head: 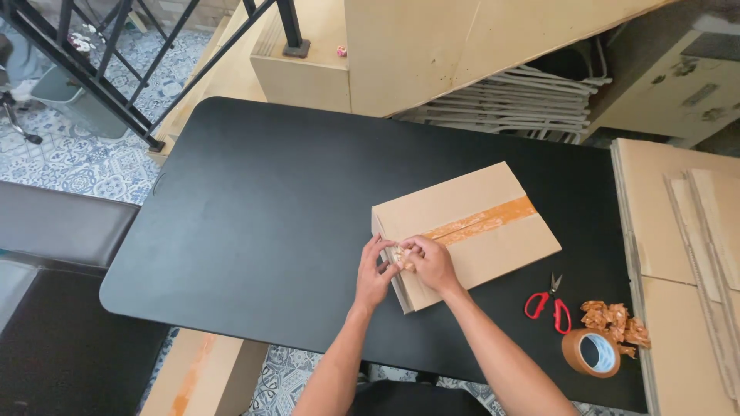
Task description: The person peels packing tape from a small cardboard box, opens the flaps, and flattens the box by hand before placing it on top of another box.
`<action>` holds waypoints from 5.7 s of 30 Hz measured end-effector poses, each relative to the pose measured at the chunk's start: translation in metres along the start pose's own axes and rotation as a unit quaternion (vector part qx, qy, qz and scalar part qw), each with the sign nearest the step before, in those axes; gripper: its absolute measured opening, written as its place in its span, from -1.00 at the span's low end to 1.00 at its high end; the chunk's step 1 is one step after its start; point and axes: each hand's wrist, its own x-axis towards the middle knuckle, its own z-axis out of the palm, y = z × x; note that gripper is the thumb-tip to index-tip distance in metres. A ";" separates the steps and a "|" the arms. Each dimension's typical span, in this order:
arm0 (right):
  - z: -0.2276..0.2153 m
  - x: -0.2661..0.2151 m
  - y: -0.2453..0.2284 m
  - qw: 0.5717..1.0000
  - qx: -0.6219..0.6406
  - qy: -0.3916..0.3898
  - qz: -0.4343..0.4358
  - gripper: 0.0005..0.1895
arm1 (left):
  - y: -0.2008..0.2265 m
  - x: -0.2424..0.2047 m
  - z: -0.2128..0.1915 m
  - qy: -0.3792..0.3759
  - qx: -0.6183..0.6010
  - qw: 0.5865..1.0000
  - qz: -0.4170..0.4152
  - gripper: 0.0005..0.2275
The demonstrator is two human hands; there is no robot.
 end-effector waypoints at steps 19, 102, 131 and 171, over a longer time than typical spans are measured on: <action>-0.023 -0.021 0.004 0.974 0.219 -0.013 0.058 -0.71 | -0.003 -0.002 0.002 -0.012 0.005 1.000 0.024 -0.55; -0.062 0.010 0.057 0.948 -0.278 0.122 -0.089 -0.50 | 0.003 0.086 -0.077 0.047 0.425 0.901 0.073 -0.60; -0.111 -0.031 0.214 0.927 -0.155 0.215 0.265 -0.71 | 0.072 0.046 0.072 -0.085 0.651 0.755 -0.001 -0.43; -0.111 -0.037 -0.124 0.754 0.628 0.147 0.122 -0.80 | 0.104 0.022 -0.036 -0.023 0.105 0.970 -0.216 -0.21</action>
